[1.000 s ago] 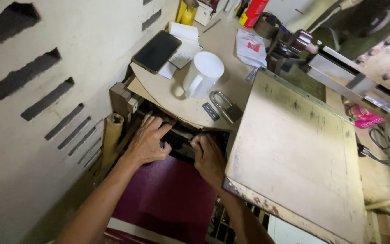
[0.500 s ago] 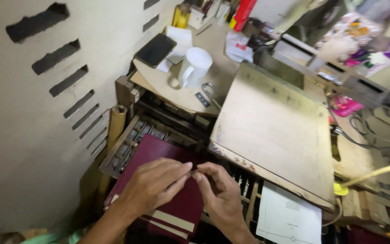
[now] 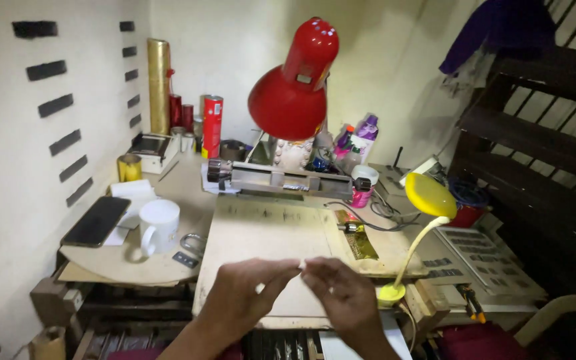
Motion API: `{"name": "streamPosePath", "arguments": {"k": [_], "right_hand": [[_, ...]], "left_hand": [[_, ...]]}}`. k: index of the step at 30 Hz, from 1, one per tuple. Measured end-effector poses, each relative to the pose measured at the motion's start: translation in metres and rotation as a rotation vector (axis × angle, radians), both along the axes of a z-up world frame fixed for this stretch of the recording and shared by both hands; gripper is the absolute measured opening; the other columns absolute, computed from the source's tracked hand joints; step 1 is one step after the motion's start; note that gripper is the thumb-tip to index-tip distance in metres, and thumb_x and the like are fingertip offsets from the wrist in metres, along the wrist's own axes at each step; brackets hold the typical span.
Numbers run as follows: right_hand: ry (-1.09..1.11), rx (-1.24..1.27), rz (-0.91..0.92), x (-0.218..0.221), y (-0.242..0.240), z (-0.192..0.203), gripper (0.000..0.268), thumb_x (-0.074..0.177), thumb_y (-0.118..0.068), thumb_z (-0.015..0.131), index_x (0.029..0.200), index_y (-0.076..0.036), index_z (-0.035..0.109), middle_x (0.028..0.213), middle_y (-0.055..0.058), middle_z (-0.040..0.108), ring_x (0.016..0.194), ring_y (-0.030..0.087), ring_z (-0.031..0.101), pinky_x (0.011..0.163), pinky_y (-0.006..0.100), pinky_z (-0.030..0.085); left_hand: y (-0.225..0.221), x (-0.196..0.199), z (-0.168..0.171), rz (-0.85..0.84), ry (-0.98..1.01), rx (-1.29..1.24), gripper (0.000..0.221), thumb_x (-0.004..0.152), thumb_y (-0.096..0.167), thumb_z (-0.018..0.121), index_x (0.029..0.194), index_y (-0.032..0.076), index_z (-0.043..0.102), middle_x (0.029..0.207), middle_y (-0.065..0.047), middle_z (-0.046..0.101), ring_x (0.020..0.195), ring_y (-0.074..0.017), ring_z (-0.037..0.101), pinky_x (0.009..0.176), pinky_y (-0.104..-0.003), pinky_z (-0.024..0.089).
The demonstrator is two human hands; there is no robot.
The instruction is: Arranging individual metal type characters into a printing chase for letterpress printing.
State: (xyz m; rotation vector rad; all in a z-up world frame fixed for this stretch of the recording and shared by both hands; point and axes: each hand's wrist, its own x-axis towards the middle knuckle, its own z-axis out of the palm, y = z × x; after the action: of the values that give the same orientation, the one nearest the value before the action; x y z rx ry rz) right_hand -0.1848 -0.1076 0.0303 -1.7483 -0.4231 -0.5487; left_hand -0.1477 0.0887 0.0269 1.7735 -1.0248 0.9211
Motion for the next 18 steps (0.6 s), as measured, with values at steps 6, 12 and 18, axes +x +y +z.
{"name": "streamPosePath", "arguments": {"k": [6, 12, 18], "right_hand": [[-0.11, -0.16, -0.109, 0.054, -0.038, 0.019, 0.014, 0.091, -0.009, 0.071, 0.104, -0.006, 0.076, 0.096, 0.008, 0.075, 0.091, 0.018, 0.072, 0.08, 0.028, 0.064], [-0.276, -0.381, -0.105, 0.088, -0.055, 0.025, 0.013, 0.096, -0.01, 0.067, 0.107, -0.006, 0.073, 0.095, 0.006, 0.072, 0.089, 0.017, 0.068, 0.078, 0.028, 0.059], [-0.406, -0.388, -0.164, 0.124, -0.054, 0.021, 0.011, 0.099, -0.01, 0.062, 0.106, -0.007, 0.069, 0.095, 0.005, 0.068, 0.089, 0.018, 0.064, 0.079, 0.029, 0.057]], "left_hand": [[-0.047, 0.073, 0.012, -0.184, -0.069, -0.011, 0.022, 0.092, 0.006, 0.076, 0.114, 0.01, 0.076, 0.102, -0.01, 0.08, 0.074, -0.0136, 0.083, 0.061, -0.022, 0.07], [-0.061, 0.115, 0.005, -0.178, -0.104, 0.014, 0.021, 0.093, 0.009, 0.076, 0.114, 0.011, 0.075, 0.096, -0.011, 0.081, 0.067, -0.0127, 0.081, 0.057, -0.021, 0.069], [-0.064, 0.125, -0.006, -0.064, 0.082, -0.062, 0.045, 0.09, 0.019, 0.078, 0.132, 0.01, 0.066, 0.099, -0.011, 0.082, 0.075, -0.0165, 0.083, 0.073, -0.027, 0.069]]}}
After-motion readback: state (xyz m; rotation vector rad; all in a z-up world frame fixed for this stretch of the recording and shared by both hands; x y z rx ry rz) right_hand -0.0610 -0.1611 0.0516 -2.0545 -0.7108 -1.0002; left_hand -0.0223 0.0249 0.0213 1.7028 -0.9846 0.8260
